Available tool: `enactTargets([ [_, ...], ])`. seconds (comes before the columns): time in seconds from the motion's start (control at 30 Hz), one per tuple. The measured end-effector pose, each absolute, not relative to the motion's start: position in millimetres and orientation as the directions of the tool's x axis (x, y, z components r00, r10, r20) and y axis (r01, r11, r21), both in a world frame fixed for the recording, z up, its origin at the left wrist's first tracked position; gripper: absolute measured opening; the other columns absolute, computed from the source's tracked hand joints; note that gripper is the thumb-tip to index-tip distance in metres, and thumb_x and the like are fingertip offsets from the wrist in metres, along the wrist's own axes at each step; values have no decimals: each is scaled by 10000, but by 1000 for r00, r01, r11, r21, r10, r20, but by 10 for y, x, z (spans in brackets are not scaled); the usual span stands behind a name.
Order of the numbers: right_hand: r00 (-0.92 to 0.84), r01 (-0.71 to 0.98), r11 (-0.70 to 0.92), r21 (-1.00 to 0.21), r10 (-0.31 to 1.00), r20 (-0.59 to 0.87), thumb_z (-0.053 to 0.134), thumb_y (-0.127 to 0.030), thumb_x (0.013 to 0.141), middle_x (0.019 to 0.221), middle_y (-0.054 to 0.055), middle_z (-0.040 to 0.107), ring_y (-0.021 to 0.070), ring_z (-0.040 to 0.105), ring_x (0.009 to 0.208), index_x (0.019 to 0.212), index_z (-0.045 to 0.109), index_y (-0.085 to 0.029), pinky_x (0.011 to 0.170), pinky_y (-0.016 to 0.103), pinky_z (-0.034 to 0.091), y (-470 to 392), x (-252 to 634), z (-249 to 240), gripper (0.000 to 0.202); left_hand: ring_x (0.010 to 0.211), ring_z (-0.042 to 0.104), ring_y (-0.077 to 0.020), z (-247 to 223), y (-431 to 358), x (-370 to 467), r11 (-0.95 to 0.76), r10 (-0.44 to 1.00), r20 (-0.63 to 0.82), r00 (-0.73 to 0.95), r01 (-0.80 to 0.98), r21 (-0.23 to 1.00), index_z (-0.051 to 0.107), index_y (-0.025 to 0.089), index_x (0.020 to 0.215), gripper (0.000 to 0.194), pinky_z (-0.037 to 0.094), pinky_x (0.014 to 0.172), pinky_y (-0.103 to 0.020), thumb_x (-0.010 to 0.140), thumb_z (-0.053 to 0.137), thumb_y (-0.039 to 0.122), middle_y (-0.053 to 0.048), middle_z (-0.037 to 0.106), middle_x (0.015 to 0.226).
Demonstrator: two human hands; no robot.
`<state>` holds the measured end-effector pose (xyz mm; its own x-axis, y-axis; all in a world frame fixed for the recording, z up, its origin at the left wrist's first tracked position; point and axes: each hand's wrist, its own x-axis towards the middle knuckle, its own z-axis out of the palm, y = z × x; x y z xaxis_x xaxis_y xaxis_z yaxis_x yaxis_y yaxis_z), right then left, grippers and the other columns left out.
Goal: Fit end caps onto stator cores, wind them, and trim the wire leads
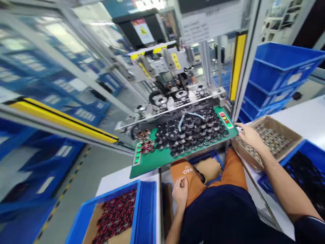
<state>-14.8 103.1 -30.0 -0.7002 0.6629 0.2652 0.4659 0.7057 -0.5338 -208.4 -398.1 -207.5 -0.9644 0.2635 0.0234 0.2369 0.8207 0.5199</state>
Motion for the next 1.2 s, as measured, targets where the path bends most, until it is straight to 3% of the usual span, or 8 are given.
enactTargets([
  [0.1,-516,675,560,-481,824,236,760,-458,1162,1520,130,750,293,769,1332,1531,717,-206,1170,552,667,1154,724,-306,449,807,702,-154,-2154,-3893,-2041,793,283,21,-959,246,557,762,144,1219,353,657,798,-329,1169,741,492,-19,732,974],
  [0.2,-167,913,206,-351,976,137,779,-462,1149,1538,139,732,306,757,1346,1526,715,-200,1157,559,672,964,1776,-430,464,727,641,-139,-2217,-3799,-1995,737,366,0,-931,290,610,756,149,1242,408,617,749,-311,1186,692,548,4,687,900],
  [0.37,159,977,-171,-129,983,-96,811,-454,1129,1518,136,737,299,769,1309,1506,723,-190,1105,534,699,301,2691,-902,468,666,573,-144,-2206,-3538,-2015,587,621,-43,-782,428,687,756,162,1248,536,567,731,-319,1176,628,678,32,604,793],
  [0.7,-5,993,-22,-116,973,-230,794,-479,1139,1511,135,742,296,768,1309,1491,731,-194,1116,536,691,31,2599,-1238,457,737,727,-203,-1444,-2551,-1652,205,964,-87,-251,496,843,832,182,1100,702,640,755,-361,1066,593,841,-53,771,843],
  [1.0,-314,904,204,-375,913,-260,797,-447,1136,1471,124,742,268,769,1235,1496,715,-201,1074,497,697,-76,2844,-1339,444,1059,796,-245,-247,-1146,-1191,-70,997,42,64,525,848,879,289,1142,243,612,1056,-405,1100,748,489,-48,871,1114],
  [1.07,-357,875,227,-428,899,-254,813,-392,1111,1417,111,752,244,775,1124,1464,703,-202,1039,476,694,-101,2794,-1356,415,1073,791,-251,-96,-586,-1054,-184,977,60,203,677,712,873,276,1069,185,597,1071,-426,1119,733,388,-44,867,1091],
  [1.13,-390,849,241,-471,886,-250,829,-320,1067,1359,100,767,246,779,1035,1434,681,-222,1006,465,689,-129,2727,-1362,408,1179,800,-265,-68,-58,-845,-294,914,-158,373,879,375,872,268,1123,173,597,1113,-451,1141,702,294,-47,873,1190],
  [1.2,-408,826,246,-507,882,-237,802,-284,1058,1372,109,773,295,797,1097,1459,652,-257,1032,481,680,-153,2668,-1358,428,1228,818,-305,-163,349,-615,-367,839,-307,450,883,293,893,256,1153,119,613,1140,-476,1071,807,256,-67,880,1218],
])
